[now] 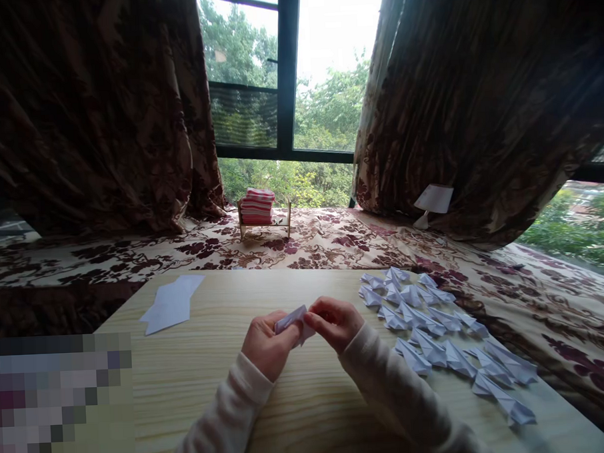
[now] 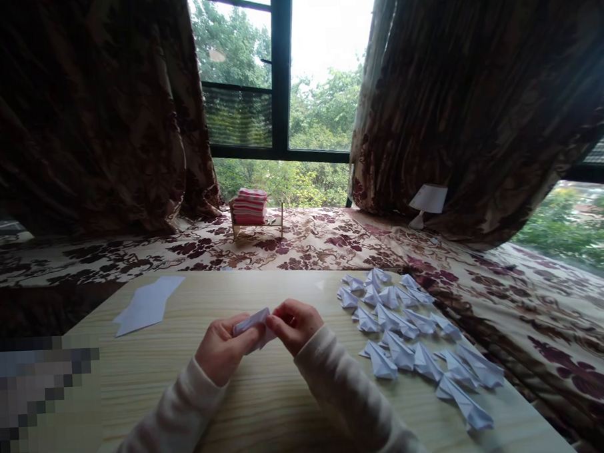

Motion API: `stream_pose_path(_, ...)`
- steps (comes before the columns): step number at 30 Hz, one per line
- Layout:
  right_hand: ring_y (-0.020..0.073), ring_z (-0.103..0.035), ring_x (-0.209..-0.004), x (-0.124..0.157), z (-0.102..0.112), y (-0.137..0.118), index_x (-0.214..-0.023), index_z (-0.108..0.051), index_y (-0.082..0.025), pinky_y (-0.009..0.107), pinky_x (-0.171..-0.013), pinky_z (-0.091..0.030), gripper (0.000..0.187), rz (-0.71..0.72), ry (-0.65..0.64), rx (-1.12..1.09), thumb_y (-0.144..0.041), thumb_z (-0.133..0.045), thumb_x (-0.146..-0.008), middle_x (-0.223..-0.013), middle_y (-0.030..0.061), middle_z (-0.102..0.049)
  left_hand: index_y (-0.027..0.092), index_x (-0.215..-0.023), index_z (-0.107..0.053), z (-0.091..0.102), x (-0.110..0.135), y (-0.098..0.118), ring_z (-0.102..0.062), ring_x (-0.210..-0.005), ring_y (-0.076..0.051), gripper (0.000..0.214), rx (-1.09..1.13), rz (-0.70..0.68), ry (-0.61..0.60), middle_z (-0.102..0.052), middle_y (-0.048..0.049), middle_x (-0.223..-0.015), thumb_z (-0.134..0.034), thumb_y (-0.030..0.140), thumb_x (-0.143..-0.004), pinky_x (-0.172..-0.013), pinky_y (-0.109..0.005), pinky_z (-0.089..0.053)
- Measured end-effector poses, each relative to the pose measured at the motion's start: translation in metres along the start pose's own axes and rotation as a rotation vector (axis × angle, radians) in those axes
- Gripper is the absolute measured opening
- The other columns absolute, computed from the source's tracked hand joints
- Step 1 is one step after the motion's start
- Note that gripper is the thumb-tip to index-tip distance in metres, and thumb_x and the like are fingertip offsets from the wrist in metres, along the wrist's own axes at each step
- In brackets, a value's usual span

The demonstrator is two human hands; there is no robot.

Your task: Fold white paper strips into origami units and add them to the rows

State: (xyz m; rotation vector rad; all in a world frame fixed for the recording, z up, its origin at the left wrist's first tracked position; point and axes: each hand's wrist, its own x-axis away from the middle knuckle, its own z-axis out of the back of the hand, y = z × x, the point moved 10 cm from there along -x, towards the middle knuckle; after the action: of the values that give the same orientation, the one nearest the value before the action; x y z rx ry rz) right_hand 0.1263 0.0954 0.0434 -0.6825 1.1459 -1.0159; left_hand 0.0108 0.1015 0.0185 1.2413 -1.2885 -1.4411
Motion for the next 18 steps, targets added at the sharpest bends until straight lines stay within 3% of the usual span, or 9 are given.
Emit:
stream_pose_path(5, 0.0089, -0.038, -0.048, 0.0, -0.008, 0.0, -0.059, -0.05, -0.015, 0.022, -0.045, -0.031, 0.02, -0.06, -0.131, -0.081, -0.031, -0.055, -0.069, -0.05, -0.0034, -0.043, 0.012, -0.048, -0.059, -0.007, 0.003, 0.005, -0.04, -0.046, -0.008, 0.022, 0.013, 0.011, -0.054, -0.047, 0.0019, -0.046, -0.064, 0.029, -0.06, -0.043, -0.021, -0.029)
stream_pose_path(8, 0.0084, -0.038, -0.047, -0.002, -0.001, -0.001, -0.057, -0.05, -0.014, 0.022, -0.045, -0.03, 0.023, -0.096, -0.06, -0.143, -0.034, -0.057, -0.067, -0.05, -0.0036, -0.042, 0.01, -0.066, -0.068, -0.006, 0.001, -0.003, -0.051, -0.055, -0.013, 0.026, 0.183, 0.129, -0.045, -0.061, -0.0027, -0.056, -0.068, 0.035, -0.057, -0.057, -0.025, -0.04)
stream_pose_path(11, 0.0069, -0.036, -0.044, -0.003, 0.008, 0.002, -0.055, -0.051, -0.014, 0.021, -0.043, -0.028, 0.025, -0.107, 0.051, -0.202, -0.036, -0.06, -0.066, -0.047, -0.0042, -0.043, 0.01, -0.074, -0.07, -0.001, -0.001, -0.007, -0.055, -0.063, -0.016, 0.036, 0.24, 0.188, -0.03, -0.065, -0.0053, -0.063, -0.069, 0.041, -0.056, -0.065, -0.028, -0.042)
stream_pose_path(18, 0.0047, -0.033, -0.036, -0.003, 0.014, 0.012, -0.056, -0.054, -0.015, 0.019, -0.036, -0.023, 0.028, -0.161, 0.087, -0.269, -0.04, -0.063, -0.063, -0.04, -0.0057, -0.043, 0.013, -0.047, -0.062, 0.003, 0.0, 0.0, -0.043, -0.049, -0.009, 0.022, 0.118, 0.131, -0.021, -0.054, 0.0023, -0.045, -0.073, 0.032, -0.05, -0.053, -0.023, -0.033)
